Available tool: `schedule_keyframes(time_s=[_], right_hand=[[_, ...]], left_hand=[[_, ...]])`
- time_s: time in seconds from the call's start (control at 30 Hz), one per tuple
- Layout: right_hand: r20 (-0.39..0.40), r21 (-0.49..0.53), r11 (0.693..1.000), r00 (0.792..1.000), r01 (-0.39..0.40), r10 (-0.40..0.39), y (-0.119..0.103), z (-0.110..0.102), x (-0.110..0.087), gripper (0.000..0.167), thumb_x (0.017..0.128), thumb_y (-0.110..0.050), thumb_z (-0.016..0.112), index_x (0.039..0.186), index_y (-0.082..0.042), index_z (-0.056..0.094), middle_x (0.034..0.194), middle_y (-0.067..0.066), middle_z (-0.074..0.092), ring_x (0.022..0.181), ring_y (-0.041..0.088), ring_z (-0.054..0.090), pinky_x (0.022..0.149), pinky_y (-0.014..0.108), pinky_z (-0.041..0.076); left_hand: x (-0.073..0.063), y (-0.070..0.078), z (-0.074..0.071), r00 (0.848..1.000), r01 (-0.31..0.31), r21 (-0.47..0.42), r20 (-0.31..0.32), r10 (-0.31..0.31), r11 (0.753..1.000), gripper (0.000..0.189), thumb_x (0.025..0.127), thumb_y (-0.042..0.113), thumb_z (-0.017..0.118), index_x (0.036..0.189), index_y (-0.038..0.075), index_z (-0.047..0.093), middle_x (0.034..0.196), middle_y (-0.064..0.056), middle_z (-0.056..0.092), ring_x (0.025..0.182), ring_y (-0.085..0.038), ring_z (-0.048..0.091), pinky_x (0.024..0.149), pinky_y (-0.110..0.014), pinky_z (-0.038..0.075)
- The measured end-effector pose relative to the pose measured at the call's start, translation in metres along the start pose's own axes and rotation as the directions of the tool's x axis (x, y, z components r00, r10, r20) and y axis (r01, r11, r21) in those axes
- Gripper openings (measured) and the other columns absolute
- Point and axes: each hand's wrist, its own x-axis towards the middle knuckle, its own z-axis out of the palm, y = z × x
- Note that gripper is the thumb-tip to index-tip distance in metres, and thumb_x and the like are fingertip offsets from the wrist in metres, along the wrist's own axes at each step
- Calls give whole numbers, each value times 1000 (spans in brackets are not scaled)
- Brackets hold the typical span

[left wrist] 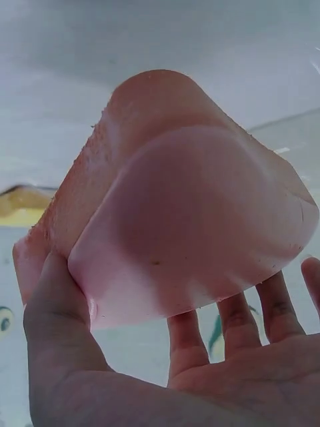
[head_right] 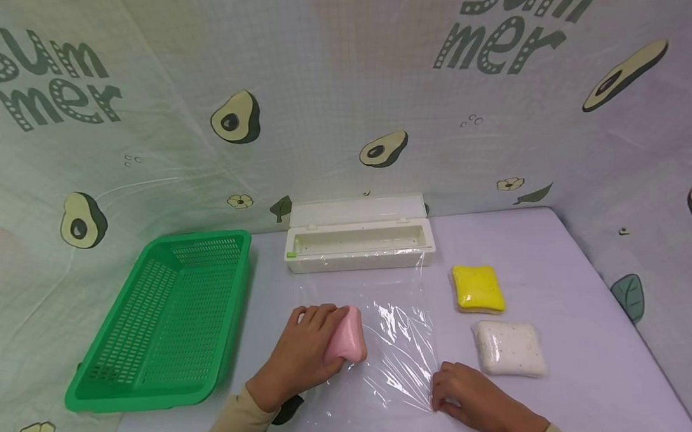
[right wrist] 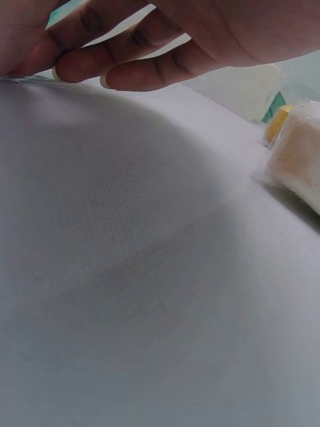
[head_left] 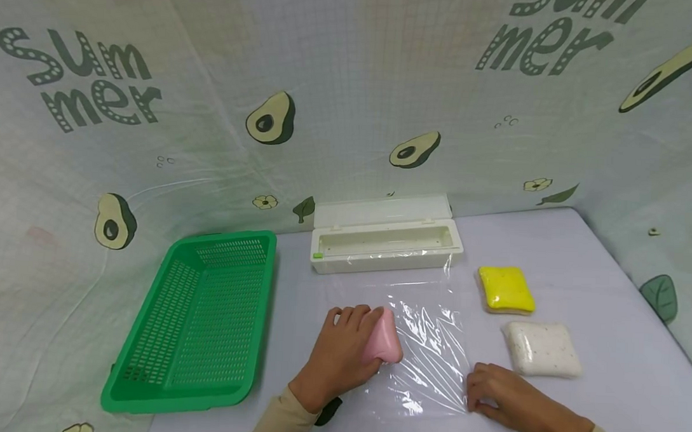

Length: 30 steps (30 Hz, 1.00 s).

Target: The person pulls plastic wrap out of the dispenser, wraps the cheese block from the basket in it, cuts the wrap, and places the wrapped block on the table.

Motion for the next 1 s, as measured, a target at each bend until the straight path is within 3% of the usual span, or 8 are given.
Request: schedule_keyframes(time_s=[0.43,0.83,1.0], right_hand=[[-41,-27,999,998,46,-47,2,3,-2,31,73,-6,89,86,-32,76,93,-24,64,87,-4,54,75,11,41],[-2,8,1000,1000,11,-11,2,2,-3,33,76,-4,89,88,-31,76,94,-24,65,87,-3,54,73,16,45],[-30,-15,999,999,42,-43,2,4,-4,33,74,-4,90,87,-31,76,93,-23,66,87,-2,55,74,15,44]], left_hand=[[7,41,29,994,-89,27,69,87,996,80,86,66,74,150,21,55,131,5,65,117,-15,61,100,-39,46],[7,53,43,991,-126,54,59,123,990,80,85,73,71,145,22,58,126,7,66,113,-15,61,98,-38,46],[5,55,49,989,-151,74,14,150,986,80,82,73,73,143,22,61,122,7,68,110,-14,61,98,-37,46]])
